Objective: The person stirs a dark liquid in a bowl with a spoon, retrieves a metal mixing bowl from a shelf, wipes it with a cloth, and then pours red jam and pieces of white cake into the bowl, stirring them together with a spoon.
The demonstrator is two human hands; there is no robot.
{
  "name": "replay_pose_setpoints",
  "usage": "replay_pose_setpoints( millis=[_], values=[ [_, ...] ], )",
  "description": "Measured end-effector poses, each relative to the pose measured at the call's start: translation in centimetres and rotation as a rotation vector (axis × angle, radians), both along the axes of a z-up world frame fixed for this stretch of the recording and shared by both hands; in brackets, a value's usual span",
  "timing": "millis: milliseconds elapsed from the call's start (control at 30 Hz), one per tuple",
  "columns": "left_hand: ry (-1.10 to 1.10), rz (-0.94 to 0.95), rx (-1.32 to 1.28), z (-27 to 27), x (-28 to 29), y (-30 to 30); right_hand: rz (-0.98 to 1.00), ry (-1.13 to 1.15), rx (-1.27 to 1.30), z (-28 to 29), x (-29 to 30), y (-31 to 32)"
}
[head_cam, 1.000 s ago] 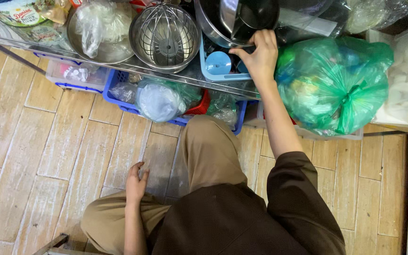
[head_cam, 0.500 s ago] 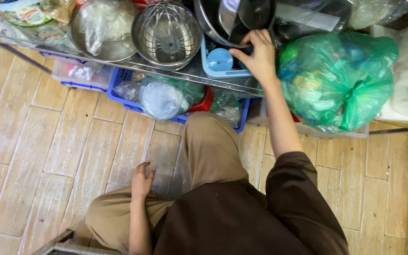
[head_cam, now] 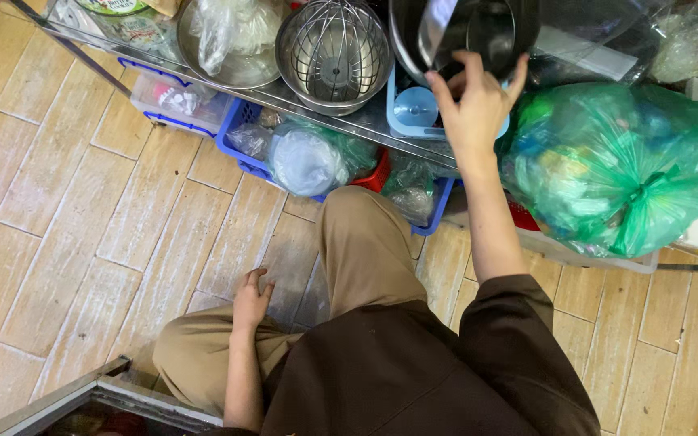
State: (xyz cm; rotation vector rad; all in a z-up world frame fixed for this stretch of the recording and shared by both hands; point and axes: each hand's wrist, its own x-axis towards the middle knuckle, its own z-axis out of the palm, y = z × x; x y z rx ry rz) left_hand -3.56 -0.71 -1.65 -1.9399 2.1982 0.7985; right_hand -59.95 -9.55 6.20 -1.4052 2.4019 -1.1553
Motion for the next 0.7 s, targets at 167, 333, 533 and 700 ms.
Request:
replay_pose_setpoints(
  millis=[167, 333, 533, 700],
  values=[
    [0.000, 0.040, 0.043, -0.4, 0.1, 0.2, 0.035, 0.233, -0.123, -0.5, 0.4, -2.7],
    [-0.039, 0.052, 0.089, -0.9, -0.6, 0.2, 0.063, 0.414, -0.157, -2.2, -0.2, -6.1],
    [-0.020, 0.046, 0.090, -1.3, -0.4, 0.4, 0.086, 0.253, -0.342, -3.9, -0.8, -6.3],
    [0.030, 0.001, 0.018, -0.9, -0.3, 0.6, 0.147, -0.115, -0.461, -3.7, -3.2, -2.1]
  ],
)
